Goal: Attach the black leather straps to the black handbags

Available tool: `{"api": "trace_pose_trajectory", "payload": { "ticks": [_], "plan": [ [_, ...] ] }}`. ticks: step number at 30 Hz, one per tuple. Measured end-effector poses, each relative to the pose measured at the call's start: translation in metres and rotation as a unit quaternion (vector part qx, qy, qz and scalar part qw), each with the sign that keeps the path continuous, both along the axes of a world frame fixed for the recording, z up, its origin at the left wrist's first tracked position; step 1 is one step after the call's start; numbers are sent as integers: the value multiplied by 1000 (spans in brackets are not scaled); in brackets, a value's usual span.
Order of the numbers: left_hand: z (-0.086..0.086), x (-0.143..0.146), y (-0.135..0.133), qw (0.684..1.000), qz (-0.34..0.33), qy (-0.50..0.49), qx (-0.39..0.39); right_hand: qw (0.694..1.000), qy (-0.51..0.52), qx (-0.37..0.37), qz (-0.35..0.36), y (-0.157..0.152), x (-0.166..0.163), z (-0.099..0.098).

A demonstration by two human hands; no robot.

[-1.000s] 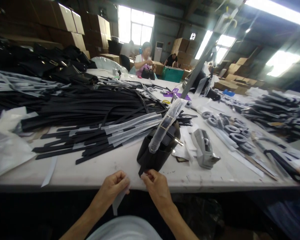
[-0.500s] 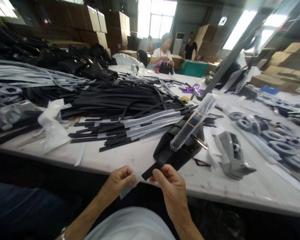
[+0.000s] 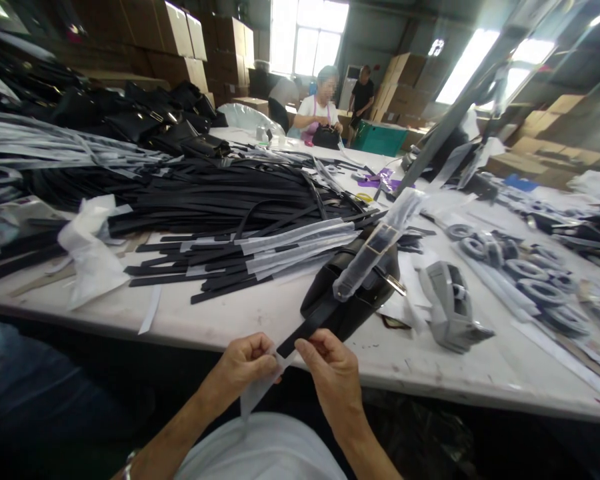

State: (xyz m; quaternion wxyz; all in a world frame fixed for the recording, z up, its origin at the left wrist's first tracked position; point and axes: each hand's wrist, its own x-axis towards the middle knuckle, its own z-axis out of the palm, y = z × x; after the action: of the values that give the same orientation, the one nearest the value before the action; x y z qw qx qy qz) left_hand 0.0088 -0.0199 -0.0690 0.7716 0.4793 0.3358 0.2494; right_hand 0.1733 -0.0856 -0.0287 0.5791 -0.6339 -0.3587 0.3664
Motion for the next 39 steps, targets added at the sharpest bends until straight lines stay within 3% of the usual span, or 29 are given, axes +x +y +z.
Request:
{"api": "trace_pose_trajectory", "payload": {
  "ticks": [13, 25, 39],
  "plan": [
    [8, -5, 0, 998, -30, -17, -48, 1000, -2, 15, -19, 0, 2, 3],
    [-1, -9, 0, 996, -29, -37, -80, 1000, 7, 3, 1, -1, 3, 4],
    [-7, 0, -2, 1000, -5, 0, -19, 1000, 22, 7, 1, -2, 4, 4]
  ]
}}
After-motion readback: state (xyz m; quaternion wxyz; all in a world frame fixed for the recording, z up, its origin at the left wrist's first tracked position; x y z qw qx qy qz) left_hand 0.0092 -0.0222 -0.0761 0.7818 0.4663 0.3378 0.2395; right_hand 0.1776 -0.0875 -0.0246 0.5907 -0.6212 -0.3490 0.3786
